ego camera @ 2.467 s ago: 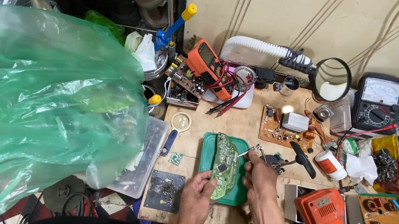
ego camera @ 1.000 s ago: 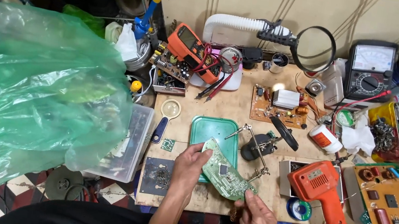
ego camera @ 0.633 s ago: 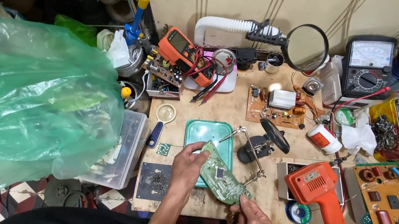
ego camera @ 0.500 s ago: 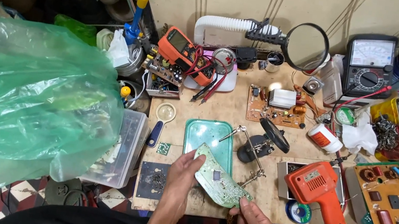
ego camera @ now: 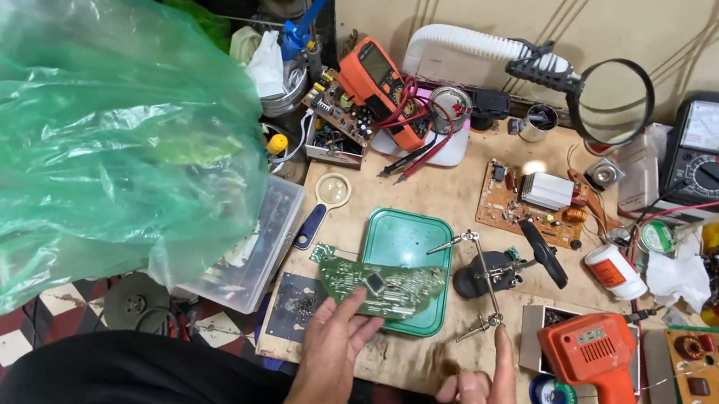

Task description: Soldering electronic components onto a circuit board.

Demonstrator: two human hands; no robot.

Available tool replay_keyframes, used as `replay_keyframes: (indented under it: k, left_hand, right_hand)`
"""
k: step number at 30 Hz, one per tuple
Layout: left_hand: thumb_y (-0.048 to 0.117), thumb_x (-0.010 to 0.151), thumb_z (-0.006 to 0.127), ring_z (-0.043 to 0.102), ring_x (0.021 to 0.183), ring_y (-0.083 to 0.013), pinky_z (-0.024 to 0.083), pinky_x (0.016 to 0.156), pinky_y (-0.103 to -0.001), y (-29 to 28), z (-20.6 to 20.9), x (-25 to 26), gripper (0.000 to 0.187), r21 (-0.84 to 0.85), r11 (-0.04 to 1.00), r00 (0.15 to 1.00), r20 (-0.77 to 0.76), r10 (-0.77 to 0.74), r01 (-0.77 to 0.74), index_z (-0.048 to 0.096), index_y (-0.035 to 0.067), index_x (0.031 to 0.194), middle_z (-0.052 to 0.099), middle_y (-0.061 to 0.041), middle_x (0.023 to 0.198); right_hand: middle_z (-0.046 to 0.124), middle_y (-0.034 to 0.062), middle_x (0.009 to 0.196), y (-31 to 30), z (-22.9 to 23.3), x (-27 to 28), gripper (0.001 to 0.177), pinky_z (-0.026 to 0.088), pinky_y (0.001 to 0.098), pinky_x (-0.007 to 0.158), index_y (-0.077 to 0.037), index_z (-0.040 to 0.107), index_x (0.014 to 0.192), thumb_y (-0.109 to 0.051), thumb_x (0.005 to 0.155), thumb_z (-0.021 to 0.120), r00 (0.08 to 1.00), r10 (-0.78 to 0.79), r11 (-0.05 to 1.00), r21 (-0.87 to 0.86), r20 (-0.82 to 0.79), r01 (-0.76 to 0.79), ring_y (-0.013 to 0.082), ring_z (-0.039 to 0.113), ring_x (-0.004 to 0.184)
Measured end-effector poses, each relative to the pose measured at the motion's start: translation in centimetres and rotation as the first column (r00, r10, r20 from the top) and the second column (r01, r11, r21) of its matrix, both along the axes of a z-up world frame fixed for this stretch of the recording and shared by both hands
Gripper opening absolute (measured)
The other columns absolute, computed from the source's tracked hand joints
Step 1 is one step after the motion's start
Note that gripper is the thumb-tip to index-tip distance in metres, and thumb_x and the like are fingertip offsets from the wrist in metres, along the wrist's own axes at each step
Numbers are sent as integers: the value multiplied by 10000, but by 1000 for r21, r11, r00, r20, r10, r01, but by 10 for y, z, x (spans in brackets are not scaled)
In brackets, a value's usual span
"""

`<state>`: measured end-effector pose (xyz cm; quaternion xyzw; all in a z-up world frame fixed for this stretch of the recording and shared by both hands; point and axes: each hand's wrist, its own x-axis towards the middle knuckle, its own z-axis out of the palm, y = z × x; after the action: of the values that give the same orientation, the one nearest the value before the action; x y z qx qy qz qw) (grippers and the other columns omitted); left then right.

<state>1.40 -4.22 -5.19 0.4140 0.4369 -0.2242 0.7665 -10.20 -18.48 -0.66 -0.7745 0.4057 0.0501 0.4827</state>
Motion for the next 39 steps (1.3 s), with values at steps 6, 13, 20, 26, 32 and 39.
replay_keyframes:
  k: [6,13,20,26,32,39]
  left_hand:
    - [367,986,738,726,1463,-376,545,1292,-421,-11,-9,5,963,56,989,990,37,-137,134,229,97,1758,584,-154,1715]
    - [348,1072,671,880,1152,-298,736,1002,-378,9,-14,-17,367,238,833,843,89,-531,499,749,57,1282,861,-190,1290]
    - [414,900,776,832,1103,-134,684,964,-260,11,40,-30,606,167,730,725,101,-682,663,776,147,1445,883,-66,1264]
    - [158,928,870,765,869,-131,649,798,-247,6,46,-28,192,110,839,833,107,-543,533,894,23,1062,879,-87,972]
    - [329,922,771,761,1002,-142,653,913,-253,10,58,-22,447,26,785,785,27,-619,619,796,68,1284,850,-77,1150]
    - [204,953,853,775,938,-158,652,916,-286,9,39,-29,235,136,829,833,35,-552,543,900,53,1126,879,-72,1022]
  right_hand:
    - [645,82,689,10,-4,1,801,400,301,713,-187,397,1809,-354,1045,568,945,-87,993,107,317,55,168,563,657]
    - [599,58,663,1,-32,1,673,477,309,833,-116,488,1735,-281,1084,542,920,36,991,105,391,-84,151,582,692]
    - [675,38,726,0,-31,12,834,572,378,686,-367,180,1836,-445,1052,451,964,267,961,74,-2,-266,207,644,621]
    - [713,-13,754,-6,-31,7,833,537,331,629,-455,202,1813,-453,1037,504,903,415,908,-16,-112,-419,154,694,607]
    - [734,-22,756,-7,-30,9,816,551,300,678,-446,232,1806,-453,1040,511,884,455,889,5,-106,-457,133,726,654]
    - [736,3,742,-5,-30,11,814,530,297,690,-489,245,1802,-451,1037,524,887,445,895,41,-121,-444,140,726,645]
